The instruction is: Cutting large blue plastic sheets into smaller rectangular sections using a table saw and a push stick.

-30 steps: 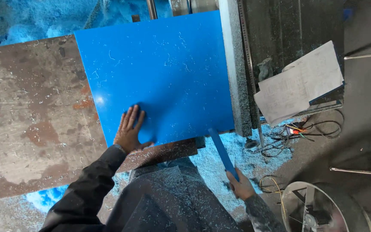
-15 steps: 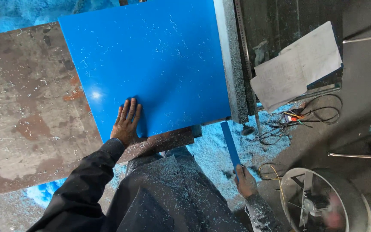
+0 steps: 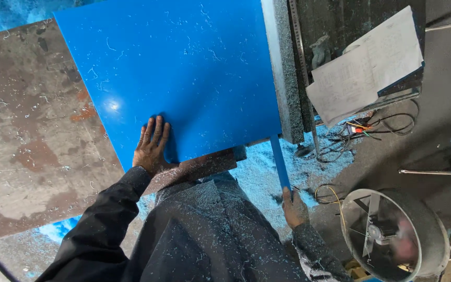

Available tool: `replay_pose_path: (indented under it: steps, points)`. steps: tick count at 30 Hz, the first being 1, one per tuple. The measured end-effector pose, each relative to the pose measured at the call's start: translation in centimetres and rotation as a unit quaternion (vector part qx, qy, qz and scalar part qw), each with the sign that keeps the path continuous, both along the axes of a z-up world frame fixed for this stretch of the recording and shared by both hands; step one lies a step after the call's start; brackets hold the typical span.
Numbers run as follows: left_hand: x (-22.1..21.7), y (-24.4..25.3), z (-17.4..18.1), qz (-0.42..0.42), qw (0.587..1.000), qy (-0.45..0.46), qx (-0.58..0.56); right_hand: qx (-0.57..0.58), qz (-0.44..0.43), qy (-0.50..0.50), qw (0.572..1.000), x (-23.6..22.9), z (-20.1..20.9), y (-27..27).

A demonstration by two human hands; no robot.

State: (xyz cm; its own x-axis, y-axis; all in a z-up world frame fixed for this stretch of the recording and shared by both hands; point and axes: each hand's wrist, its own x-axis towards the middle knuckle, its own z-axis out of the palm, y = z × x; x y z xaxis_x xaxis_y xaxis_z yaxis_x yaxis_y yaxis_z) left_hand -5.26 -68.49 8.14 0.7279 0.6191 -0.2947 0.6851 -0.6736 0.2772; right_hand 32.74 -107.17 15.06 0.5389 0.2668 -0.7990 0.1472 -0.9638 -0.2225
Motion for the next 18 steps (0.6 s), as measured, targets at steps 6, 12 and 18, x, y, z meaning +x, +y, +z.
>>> replay_pose_path:
  steps: [6, 12, 18]
  points:
    - [0.0, -0.2, -0.3, 0.0, 1.0, -0.002, 0.004, -0.032, 0.053, -0.031, 0.998, 0.2, -1.6, -1.3]
    - [-0.2, -0.3, -0.5, 0.008, 0.999, -0.032, 0.02, -0.027, 0.074, -0.043, 0.996, 0.3, -1.2, -0.9]
    - [0.3, -0.3, 0.3, 0.021, 0.999, 0.021, -0.015, -0.034, 0.096, -0.058, 0.993, 1.0, -2.6, -2.0]
